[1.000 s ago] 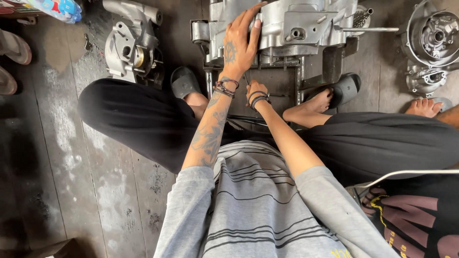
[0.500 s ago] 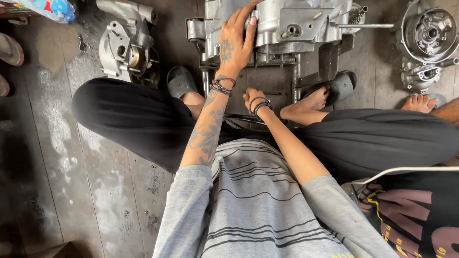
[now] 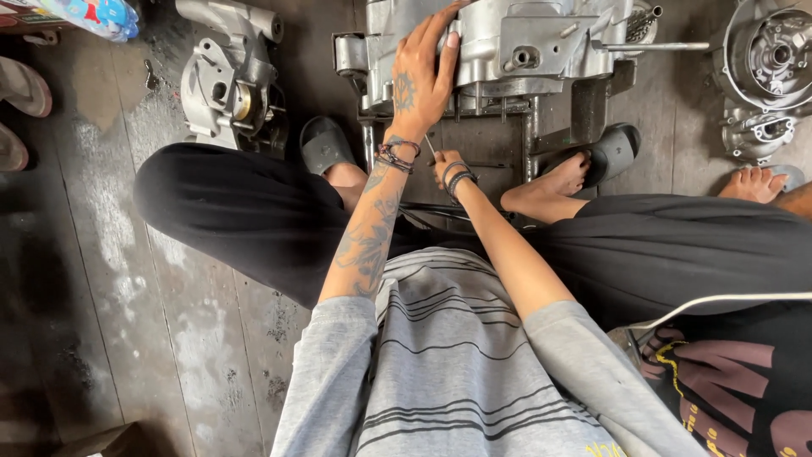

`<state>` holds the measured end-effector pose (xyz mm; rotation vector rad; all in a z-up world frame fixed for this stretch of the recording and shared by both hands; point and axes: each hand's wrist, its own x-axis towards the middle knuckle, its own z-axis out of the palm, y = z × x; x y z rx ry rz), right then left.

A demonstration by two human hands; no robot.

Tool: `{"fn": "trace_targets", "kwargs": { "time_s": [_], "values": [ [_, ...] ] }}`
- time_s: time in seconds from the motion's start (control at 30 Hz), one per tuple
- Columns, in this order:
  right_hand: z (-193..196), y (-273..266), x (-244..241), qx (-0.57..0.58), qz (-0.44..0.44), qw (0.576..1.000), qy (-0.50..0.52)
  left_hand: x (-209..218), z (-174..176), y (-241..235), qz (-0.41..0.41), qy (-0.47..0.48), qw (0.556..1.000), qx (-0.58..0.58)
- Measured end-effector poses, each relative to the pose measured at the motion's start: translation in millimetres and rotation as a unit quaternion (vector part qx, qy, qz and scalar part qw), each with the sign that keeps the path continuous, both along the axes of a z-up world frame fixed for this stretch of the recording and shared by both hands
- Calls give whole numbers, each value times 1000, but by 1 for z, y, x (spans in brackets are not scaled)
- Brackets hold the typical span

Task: Scraping the edges of a motorcycle engine casing with a screwdriver to remove residue or gasket material.

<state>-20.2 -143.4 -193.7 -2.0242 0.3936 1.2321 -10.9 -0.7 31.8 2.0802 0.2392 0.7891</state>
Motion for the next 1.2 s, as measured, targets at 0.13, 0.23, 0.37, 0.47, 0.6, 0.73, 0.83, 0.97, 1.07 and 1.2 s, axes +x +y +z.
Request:
{"fn": "trace_targets", "kwargs": {
  "time_s": [0.13, 0.23, 0.37, 0.47, 0.6, 0.73, 0.83, 0.97, 1.07, 1.2],
  "values": [
    [26, -42, 8, 18, 95, 995, 33, 4, -2, 0, -2, -12, 1000, -2],
    [43, -102, -8, 105, 159, 982, -10, 0, 1, -2, -8, -10, 1000, -8],
    [174, -129, -36, 171, 95, 981, -4, 5, -1, 0, 5, -10, 1000, -8],
    [229, -139, -63, 187, 77, 978, -48, 2, -5, -1, 7, -9, 1000, -6],
    [205, -142, -73, 224, 32, 970, -94, 0, -3, -2, 8, -13, 1000, -10],
    [170, -133, -69, 250, -55, 963, -90, -1, 0, 0, 9, -1, 1000, -7],
    [155, -132, -68, 279, -127, 950, -58, 1, -5, 0, 8, -6, 1000, -2],
    [132, -146, -59, 429, -220, 869, 109, 4, -17, 0, 26, -9, 1000, 1],
    [134, -139, -61, 461, -233, 850, 108, 7, -31, 1, 32, -22, 999, 8],
    [138, -148, -57, 535, -247, 780, 212, 7, -28, 2, 27, -26, 999, 7]
  ]
}}
